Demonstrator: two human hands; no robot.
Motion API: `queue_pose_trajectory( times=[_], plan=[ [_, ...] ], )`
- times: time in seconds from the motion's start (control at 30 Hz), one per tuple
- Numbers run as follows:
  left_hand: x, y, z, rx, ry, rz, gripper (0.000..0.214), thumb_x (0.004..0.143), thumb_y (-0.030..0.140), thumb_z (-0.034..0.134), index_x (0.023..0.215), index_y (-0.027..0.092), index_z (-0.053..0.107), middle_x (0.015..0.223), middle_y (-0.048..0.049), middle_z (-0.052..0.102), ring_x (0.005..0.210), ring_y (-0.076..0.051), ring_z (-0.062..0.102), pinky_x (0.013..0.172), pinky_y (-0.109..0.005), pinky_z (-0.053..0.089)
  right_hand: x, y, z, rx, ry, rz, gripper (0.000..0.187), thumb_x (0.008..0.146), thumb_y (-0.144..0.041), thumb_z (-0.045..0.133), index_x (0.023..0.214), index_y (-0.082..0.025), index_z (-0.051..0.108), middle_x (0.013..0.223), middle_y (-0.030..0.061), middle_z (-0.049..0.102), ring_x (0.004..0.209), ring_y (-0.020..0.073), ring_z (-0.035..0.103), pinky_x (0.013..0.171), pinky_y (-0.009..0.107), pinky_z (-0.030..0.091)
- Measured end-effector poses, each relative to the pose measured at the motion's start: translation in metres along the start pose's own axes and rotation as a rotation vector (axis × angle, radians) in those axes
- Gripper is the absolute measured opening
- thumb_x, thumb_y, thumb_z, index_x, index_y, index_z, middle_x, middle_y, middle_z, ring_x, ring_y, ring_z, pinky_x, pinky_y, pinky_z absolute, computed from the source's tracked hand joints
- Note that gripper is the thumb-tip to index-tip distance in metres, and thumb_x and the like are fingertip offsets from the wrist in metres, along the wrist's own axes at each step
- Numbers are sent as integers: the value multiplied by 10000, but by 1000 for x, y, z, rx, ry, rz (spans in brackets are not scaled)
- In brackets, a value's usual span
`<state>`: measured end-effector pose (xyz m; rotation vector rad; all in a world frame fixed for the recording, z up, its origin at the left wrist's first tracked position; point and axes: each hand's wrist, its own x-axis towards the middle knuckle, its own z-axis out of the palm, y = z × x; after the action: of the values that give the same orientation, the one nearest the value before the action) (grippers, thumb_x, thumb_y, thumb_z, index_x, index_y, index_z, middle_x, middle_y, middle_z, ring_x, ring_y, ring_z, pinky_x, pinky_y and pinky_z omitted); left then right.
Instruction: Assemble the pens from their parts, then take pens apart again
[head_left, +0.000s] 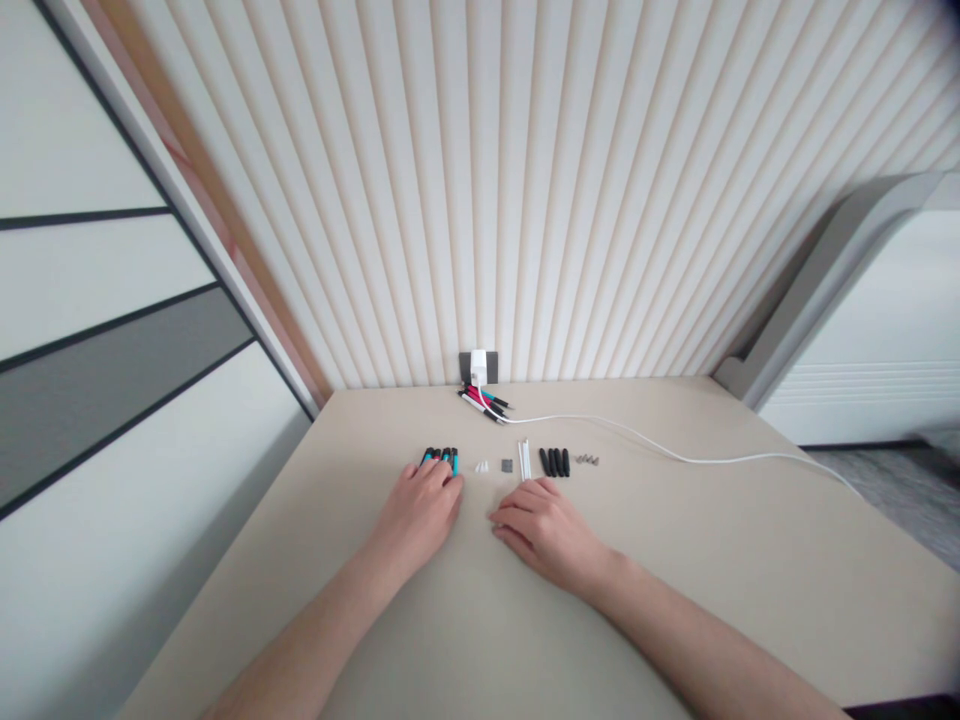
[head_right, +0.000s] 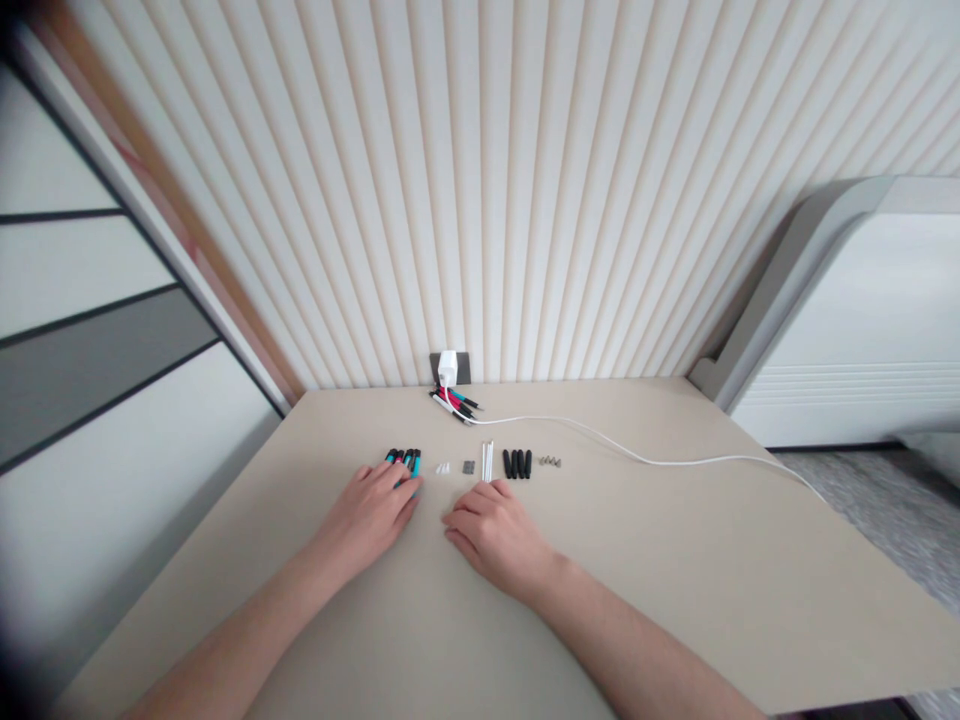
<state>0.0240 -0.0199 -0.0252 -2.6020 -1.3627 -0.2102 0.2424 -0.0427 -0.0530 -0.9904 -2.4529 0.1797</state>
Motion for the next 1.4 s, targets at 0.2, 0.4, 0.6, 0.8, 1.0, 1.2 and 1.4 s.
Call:
queue_pose_trajectory(
  times=[0.2, 0.4, 0.6, 0.8, 1.0, 1.2, 1.4],
  plan=[
    [0, -1, -2, 2, 13, -17, 174, 904, 160, 482, 860, 188, 648, 884, -90, 594, 891, -248, 549, 749, -382, 408, -2, 2, -3, 6, 5, 14, 156, 946, -269, 538, 947, -238, 691, 869, 37, 680, 877, 176, 569, 829, 332, 376],
    [-1, 0, -3, 11, -7, -26, 140, 894, 171, 508, 889, 191, 646, 920, -91, 595, 914, -253, 550, 755, -381, 405, -3, 3, -4, -19, -16, 24, 179, 952, -258, 526, 892, -230, 692, 835, 32, 674, 858, 173, 562, 810, 327, 367],
    [-3, -11, -7, -29, 8, -51, 212, 870, 295, 600, 1069, 226, 625, 1008, -78, 607, 970, -259, 551, 792, -378, 398, -4, 4, -5, -32, -15, 10, 197, 966, -259, 504, 905, -226, 688, 846, 34, 681, 848, 170, 567, 808, 327, 369],
    [-8, -35, -8, -82, -79, -137, 514, 822, 457, 646, 1292, 291, 520, 1157, -86, 587, 1029, -280, 560, 846, -381, 401, -5, 5, -7, 0, 14, 56, 213, 977, -268, 477, 961, -212, 682, 912, 53, 686, 886, 182, 572, 821, 331, 369],
    [-10, -44, -1, -151, -206, -159, 512, 849, 456, 605, 1328, 310, 498, 1181, -73, 561, 1079, -272, 555, 898, -360, 401, 9, 18, -5, -46, 51, 136, 208, 975, -260, 479, 963, -211, 682, 930, 55, 683, 902, 187, 565, 815, 328, 361],
    [-7, -42, -1, -144, -205, -208, 514, 855, 461, 596, 1333, 300, 494, 1108, -77, 562, 980, -274, 599, 844, -357, 426, 38, 27, 0, -135, -3, 155, 225, 979, -278, 479, 935, -215, 690, 919, 50, 687, 914, 189, 562, 823, 328, 348],
    [-13, -45, -5, -222, -231, -186, 614, 847, 464, 601, 1403, 283, 417, 1073, -78, 592, 968, -277, 610, 819, -339, 446, 48, 30, 10, -161, -43, 189, 210, 975, -281, 488, 952, -220, 688, 934, 46, 686, 941, 186, 553, 846, 321, 344]
  ],
)
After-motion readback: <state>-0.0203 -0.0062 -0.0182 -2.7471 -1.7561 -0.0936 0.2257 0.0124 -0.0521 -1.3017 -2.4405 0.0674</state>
